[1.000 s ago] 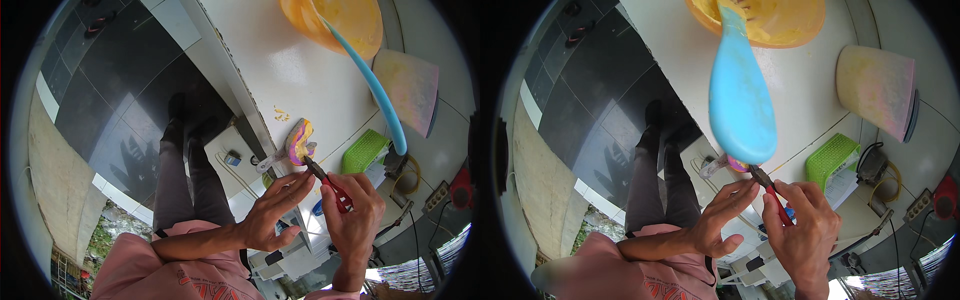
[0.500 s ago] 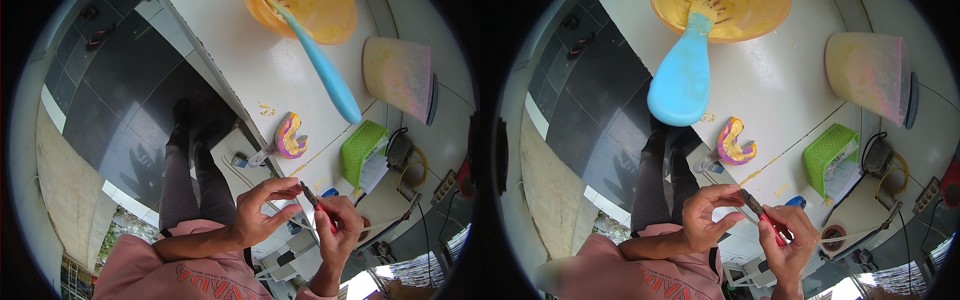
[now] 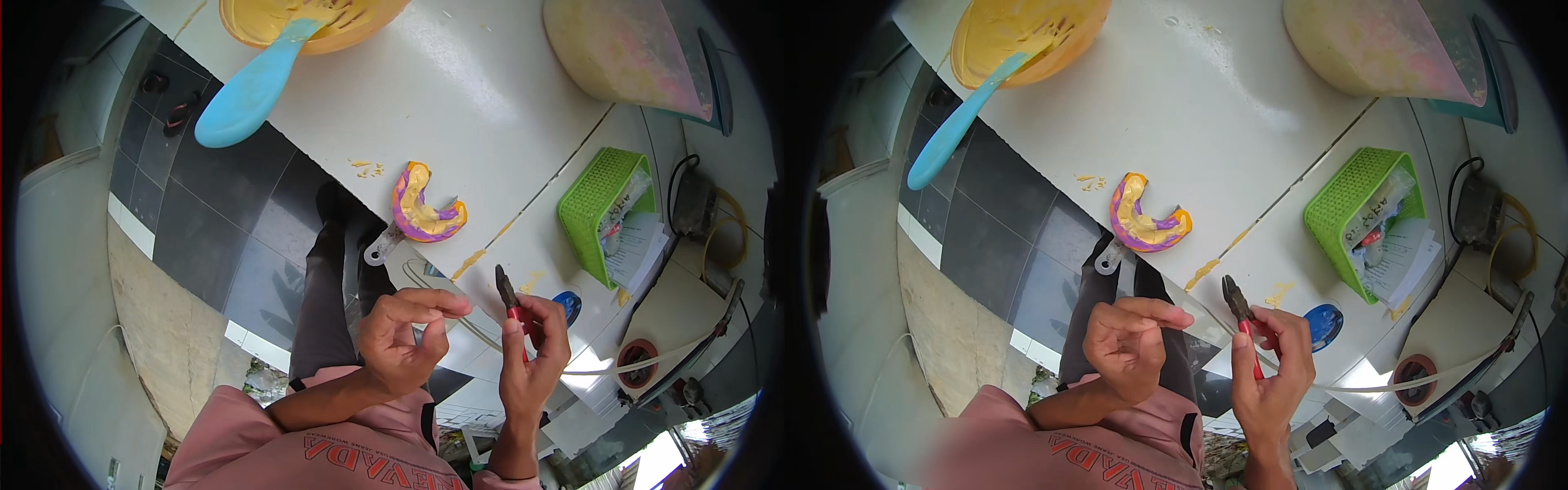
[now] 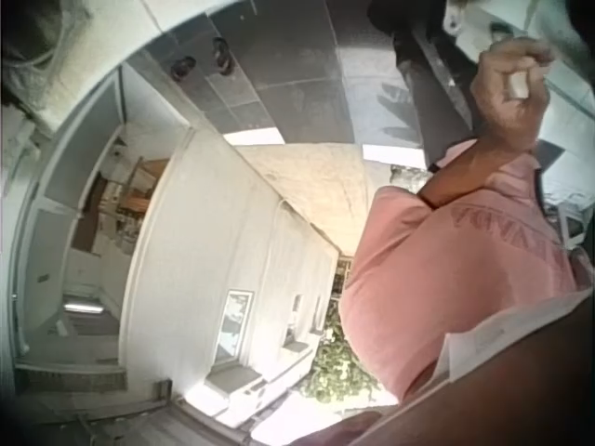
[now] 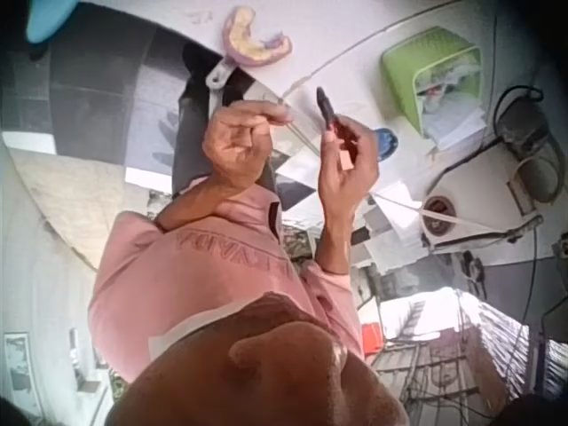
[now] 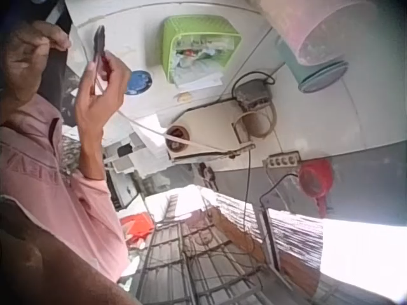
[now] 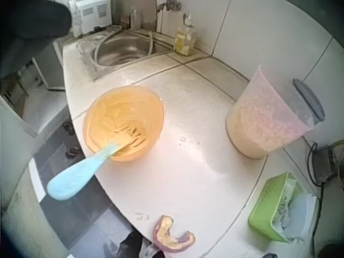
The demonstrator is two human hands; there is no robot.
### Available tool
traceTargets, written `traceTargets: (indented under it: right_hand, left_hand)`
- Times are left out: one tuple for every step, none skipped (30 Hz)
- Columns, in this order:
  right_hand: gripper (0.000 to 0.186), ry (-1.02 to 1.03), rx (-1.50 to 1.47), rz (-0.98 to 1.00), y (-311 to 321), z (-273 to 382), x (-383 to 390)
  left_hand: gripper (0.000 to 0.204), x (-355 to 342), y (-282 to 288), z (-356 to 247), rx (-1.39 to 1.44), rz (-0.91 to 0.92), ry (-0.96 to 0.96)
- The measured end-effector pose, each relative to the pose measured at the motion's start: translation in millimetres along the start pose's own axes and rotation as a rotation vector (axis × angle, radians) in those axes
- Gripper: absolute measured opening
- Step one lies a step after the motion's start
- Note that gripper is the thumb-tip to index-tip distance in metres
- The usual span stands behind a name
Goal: Making a dental impression by trimming a small component with pliers and mixing material in a bowl.
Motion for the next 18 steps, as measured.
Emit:
traceTargets:
  right_hand:
    - [0.026,0.100,0.130,-0.064,-3,9,-7]
    - [0.026,0.096,0.114,-0.060,-11,9,-14]
    - [0.028,0.158,0.151,-0.114,-13,14,-21]
    - [0.030,0.219,0.189,-0.168,-14,18,-26]
    - [0.032,0.231,0.191,-0.178,-16,17,-32]
    - [0.032,0.250,0.201,-0.196,-18,19,-38]
    - [0.033,0.268,0.214,-0.215,-19,21,-42]
    - [0.033,0.261,0.208,-0.217,-18,20,-44]
    - [0.029,0.385,0.310,-0.337,-12,30,-41]
    - [0.025,0.507,0.419,-0.459,-7,38,-34]
    - [0.025,0.495,0.432,-0.466,-5,33,-26]
    - [0.021,0.456,0.227,-0.382,-1,22,-11]
    - [0.018,0.408,0.031,-0.302,6,9,3]
    - [0.018,0.392,0.065,-0.317,17,-3,14]
    - [0.017,0.324,0.059,-0.267,28,-20,21]
    - [0.018,0.258,0.045,-0.217,35,-36,26]
    - [0.014,0.080,0.007,-0.344,51,-58,32]
    - [0.010,0.098,0.061,-0.505,65,-56,25]
  left_hand:
    - [0.019,1,0,-2,-0.013,0.013,0.002]
    - [0.018,2,2,-1,0.010,-0.001,0.052]
    - [0.017,3,2,1,0.037,-0.011,0.102]
    - [0.017,4,2,-1,0.024,-0.003,0.102]
    - [0.015,4,1,1,-0.023,0.036,0.147]
    - [0.013,5,-1,3,-0.072,0.072,0.192]
    - [0.013,5,-2,1,-0.083,0.076,0.194]
    - [0.012,5,-4,1,-0.099,0.098,0.209]
    - [0.012,5,-6,2,-0.111,0.120,0.226]
    - [0.012,4,-6,2,-0.106,0.130,0.233]
    - [0.012,4,-2,3,-0.109,0.106,0.254]
    - [0.013,5,1,4,-0.101,0.082,0.280]
    - [0.013,5,7,3,-0.124,0.068,0.279]
    - [0.012,6,12,4,-0.171,0.078,0.292]
    - [0.012,7,15,5,-0.219,0.093,0.297]
    - [0.012,9,14,8,-0.197,0.111,0.308]
    - [0.009,10,12,10,-0.231,0.148,0.299]
    - [0.007,12,9,13,-0.278,0.182,0.280]
Point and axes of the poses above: each hand's wrist, its own x-axis away from the middle knuckle, its own y-axis out of the back of the hand, z = x × y, the point moved 7 cm from there along -x, towards the middle knuckle, and after that the axes turned 2 degrees about -y, right-handed, at the moved point
